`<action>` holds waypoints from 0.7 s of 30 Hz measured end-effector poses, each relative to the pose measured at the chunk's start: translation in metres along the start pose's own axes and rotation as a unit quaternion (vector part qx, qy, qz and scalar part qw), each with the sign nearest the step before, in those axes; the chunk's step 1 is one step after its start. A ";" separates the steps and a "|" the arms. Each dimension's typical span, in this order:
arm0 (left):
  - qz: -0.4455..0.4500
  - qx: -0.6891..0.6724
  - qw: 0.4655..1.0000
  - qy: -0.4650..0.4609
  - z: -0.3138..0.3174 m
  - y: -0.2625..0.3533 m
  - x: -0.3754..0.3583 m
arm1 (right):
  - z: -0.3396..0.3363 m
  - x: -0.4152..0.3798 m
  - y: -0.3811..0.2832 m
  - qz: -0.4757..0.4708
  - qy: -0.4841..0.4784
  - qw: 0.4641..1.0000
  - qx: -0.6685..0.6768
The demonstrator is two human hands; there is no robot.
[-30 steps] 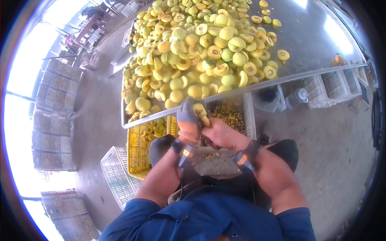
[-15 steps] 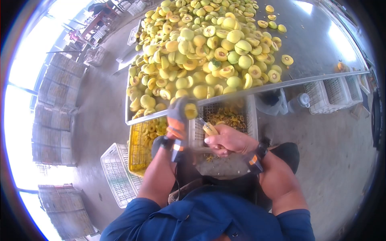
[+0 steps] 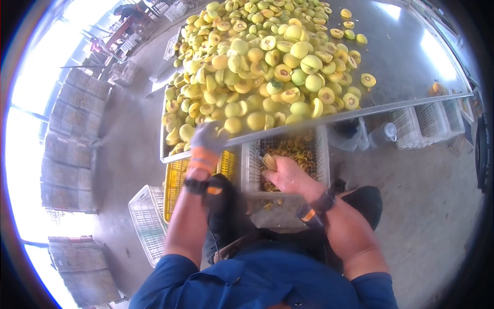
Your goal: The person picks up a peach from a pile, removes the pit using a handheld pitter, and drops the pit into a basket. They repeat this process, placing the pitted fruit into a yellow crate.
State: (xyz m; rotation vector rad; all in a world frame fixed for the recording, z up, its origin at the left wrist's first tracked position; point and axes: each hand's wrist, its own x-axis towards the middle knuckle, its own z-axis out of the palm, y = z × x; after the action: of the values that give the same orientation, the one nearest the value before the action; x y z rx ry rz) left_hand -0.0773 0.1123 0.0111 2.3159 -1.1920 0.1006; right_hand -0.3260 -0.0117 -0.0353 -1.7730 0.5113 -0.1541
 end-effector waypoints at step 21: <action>0.160 -0.167 0.966 -0.112 0.028 0.047 0.012 | -0.026 0.000 -0.031 0.001 0.027 0.993 0.114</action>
State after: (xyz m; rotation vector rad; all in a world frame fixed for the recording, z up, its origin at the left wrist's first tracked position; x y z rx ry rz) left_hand -0.1109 0.0677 0.0106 1.8643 -1.5564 -0.2373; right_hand -0.3278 -0.0287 0.0014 -1.5487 0.5140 -0.2491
